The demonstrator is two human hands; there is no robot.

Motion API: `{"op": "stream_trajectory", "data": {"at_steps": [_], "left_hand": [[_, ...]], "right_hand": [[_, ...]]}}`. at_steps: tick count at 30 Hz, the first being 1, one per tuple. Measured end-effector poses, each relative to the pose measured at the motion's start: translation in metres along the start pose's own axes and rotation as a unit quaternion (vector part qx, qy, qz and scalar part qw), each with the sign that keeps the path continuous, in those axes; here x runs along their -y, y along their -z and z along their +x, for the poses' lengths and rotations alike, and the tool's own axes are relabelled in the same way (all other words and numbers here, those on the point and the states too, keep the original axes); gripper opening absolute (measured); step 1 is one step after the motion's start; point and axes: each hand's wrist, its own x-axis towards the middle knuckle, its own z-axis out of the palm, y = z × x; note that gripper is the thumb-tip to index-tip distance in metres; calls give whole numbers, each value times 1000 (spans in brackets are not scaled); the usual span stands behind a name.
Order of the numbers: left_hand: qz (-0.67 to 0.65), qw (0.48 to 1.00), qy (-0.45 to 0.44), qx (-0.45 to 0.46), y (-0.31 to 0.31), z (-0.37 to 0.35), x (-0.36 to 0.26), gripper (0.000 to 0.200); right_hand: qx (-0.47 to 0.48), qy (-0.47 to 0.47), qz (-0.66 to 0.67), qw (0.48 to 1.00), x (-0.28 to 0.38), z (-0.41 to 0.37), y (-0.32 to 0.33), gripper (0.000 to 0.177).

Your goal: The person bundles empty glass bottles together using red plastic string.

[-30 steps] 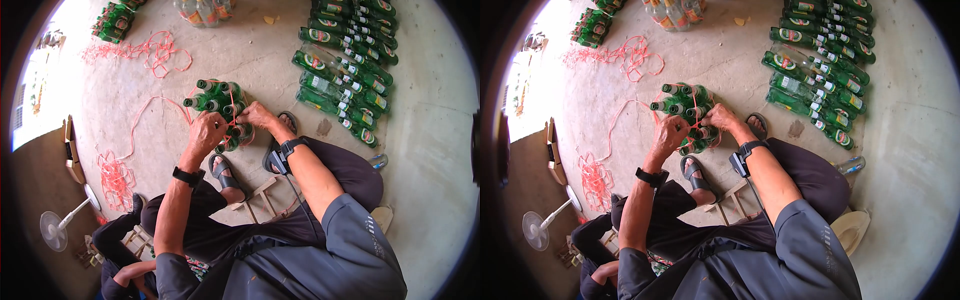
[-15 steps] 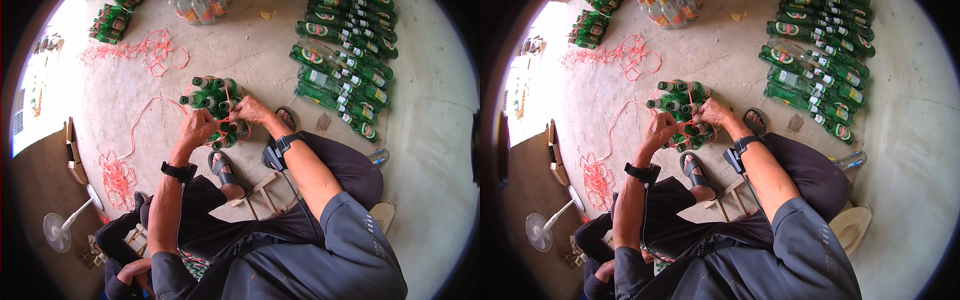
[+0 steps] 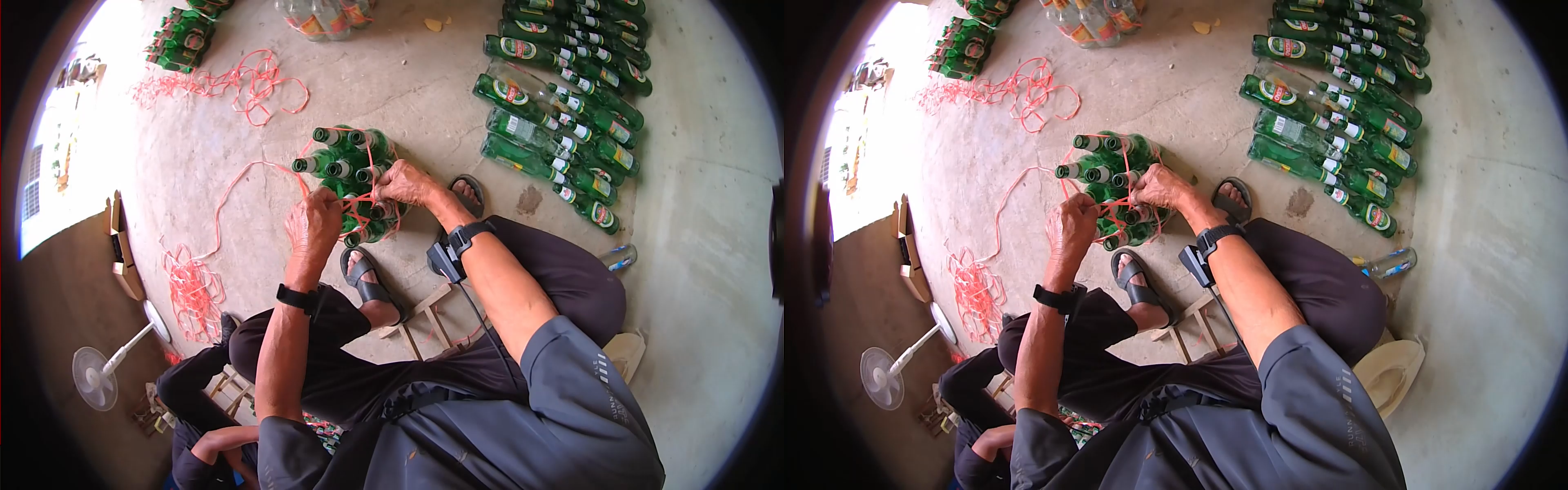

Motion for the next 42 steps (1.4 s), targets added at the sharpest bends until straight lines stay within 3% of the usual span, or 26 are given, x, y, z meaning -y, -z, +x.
{"op": "stream_trajectory", "data": {"at_steps": [7,10,15,19,21,22,25,28,30,32,34,36,38,42], "left_hand": [[26,999,12,-22,-3,-7,2,21],[33,999,40,18,-1,-5,4,23],[-109,993,42,26,-12,-1,21,18],[-137,990,28,25,-12,-1,24,15],[-291,951,91,46,-10,0,25,14],[-291,951,91,47,-7,1,24,14],[-215,976,26,9,0,6,25,14],[-263,964,-14,39,1,10,33,15],[-327,939,-10,104,3,9,38,12],[-282,955,-7,92,2,8,37,11],[-236,969,-8,77,-1,11,33,10],[-106,994,-28,11,-10,13,30,11],[-79,996,-40,-12,-18,13,28,11],[-12,998,-52,-30,-19,16,20,12]], "right_hand": [[3,20,25,999,-6,6,-2,23],[6,15,32,999,-6,5,-2,22],[-11,11,37,999,4,-1,-1,21],[-16,-2,59,998,-4,4,-8,22],[-17,-16,53,998,-3,5,-9,22],[-12,-17,39,999,-1,3,-9,21],[-2,-16,26,1000,-1,5,-9,20],[-6,-16,16,1000,4,3,-8,20],[-12,-17,5,1000,4,2,-9,20],[-13,-10,85,996,0,3,-12,20],[-22,-2,73,997,2,1,-13,23],[-33,5,61,998,2,-1,-13,25],[-50,-37,39,997,1,0,-14,23],[-73,-3,54,996,3,-4,-8,21]]}}
